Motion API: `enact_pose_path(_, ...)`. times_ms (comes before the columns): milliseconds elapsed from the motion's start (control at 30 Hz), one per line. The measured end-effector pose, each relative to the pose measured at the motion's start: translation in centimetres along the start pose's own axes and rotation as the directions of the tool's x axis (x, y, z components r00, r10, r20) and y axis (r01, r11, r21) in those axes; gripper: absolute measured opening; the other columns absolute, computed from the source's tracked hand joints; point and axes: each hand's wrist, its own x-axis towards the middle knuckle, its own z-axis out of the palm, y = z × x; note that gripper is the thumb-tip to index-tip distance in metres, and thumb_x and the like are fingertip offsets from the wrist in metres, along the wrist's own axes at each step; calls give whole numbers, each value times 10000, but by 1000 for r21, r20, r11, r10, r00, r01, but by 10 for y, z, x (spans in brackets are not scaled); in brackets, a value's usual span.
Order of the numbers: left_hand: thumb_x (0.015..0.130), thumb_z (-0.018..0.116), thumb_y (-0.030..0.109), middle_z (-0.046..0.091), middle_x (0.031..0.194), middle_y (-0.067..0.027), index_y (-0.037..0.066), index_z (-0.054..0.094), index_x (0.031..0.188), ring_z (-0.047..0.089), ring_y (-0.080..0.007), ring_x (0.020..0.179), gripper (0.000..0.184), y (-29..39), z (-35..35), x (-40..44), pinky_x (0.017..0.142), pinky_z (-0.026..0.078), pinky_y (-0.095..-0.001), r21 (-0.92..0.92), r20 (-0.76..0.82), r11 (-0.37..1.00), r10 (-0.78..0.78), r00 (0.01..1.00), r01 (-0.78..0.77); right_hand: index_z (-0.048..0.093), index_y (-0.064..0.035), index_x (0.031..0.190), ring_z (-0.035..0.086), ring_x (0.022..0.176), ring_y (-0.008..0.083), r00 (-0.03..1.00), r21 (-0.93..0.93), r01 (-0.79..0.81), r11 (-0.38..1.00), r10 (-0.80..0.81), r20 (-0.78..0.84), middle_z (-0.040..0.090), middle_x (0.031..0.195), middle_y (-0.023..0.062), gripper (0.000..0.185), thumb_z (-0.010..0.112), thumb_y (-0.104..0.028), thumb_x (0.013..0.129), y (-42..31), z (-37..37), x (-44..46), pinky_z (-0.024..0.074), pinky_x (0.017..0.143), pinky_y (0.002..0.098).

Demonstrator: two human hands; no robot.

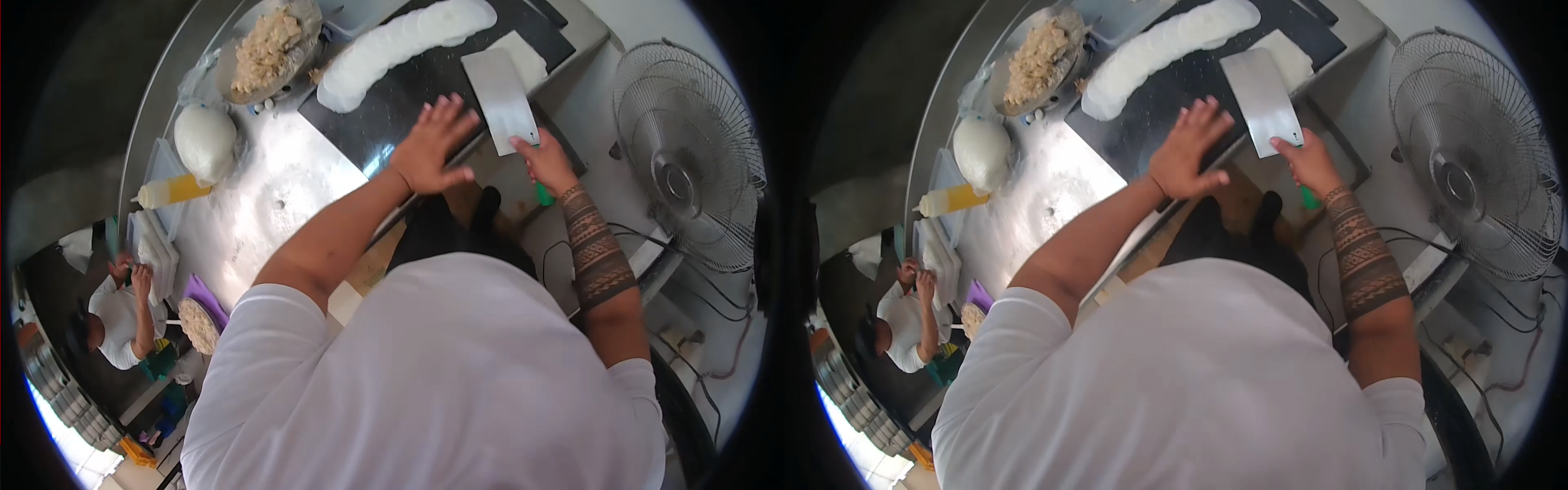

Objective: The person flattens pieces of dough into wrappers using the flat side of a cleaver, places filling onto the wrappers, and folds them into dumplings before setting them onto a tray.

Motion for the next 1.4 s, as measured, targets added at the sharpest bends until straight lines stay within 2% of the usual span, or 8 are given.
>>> enact_pose_path(133,974,620,585,159,1724,-285,71,160,1684,89,-517,1591,989,-34,-13,0,1275,67,-612,-562,-370,758,-588,720,330,646,12,1231,722,898,214,975,-305,167,938,-110,194,746,1016,128,525,862,-292,861,-1,19,-33,581,819,379)
enact_pose_path(267,981,597,607,215,1720,-239,220,249,1683,185,-465,1589,873,-46,-41,-8,1274,150,-605,355,-54,928,-97,994,110,644,34,1280,704,1115,273,863,-316,315,895,-132,487,747,1171,173,611,891,-269,809,-10,61,-18,525,997,384)
enact_pose_path(300,968,575,652,243,1712,-224,296,319,1658,216,-473,1575,818,-49,-28,-18,1269,168,-621,379,157,925,-50,986,-13,645,32,1279,708,1109,277,837,-302,304,904,-102,538,745,1179,179,615,893,-269,804,-8,74,-11,527,992,386)
enact_pose_path(500,968,542,666,186,1738,-195,317,277,1673,168,-452,1595,830,1,-14,-21,1263,117,-664,315,293,948,-133,947,36,644,17,1257,706,1091,370,856,-417,309,855,-59,514,731,1122,225,633,908,-319,790,25,68,-31,533,957,433)
enact_pose_path(767,978,540,610,213,1730,-192,305,306,1664,201,-459,1581,787,-27,-19,-5,1229,164,-707,360,214,930,-162,963,77,582,40,1264,695,1090,421,885,-514,239,823,33,465,703,1105,287,707,892,-389,796,-13,66,-9,538,932,464)
enact_pose_path(1000,968,555,596,236,1728,-177,362,309,1656,227,-427,1582,767,-94,-43,29,1240,180,-684,455,62,886,72,995,-92,631,54,1175,692,1075,430,904,-578,420,700,-272,329,702,1105,289,630,878,-372,782,-52,85,19,543,932,454)
enact_pose_path(1267,918,557,704,216,1733,-191,330,304,1664,220,-433,1588,871,-20,0,-10,1247,156,-679,191,207,971,107,972,-148,599,55,1266,689,1132,387,955,-433,230,872,-118,271,711,1157,250,674,896,-332,801,25,89,-59,533,975,442)
enact_pose_path(1400,908,561,717,226,1732,-181,345,313,1658,235,-428,1582,873,-38,-14,21,1244,159,-683,340,172,929,91,981,-146,577,59,1275,685,1139,392,969,-482,153,863,-35,245,703,1154,258,698,894,-351,806,-16,79,-44,532,974,452)
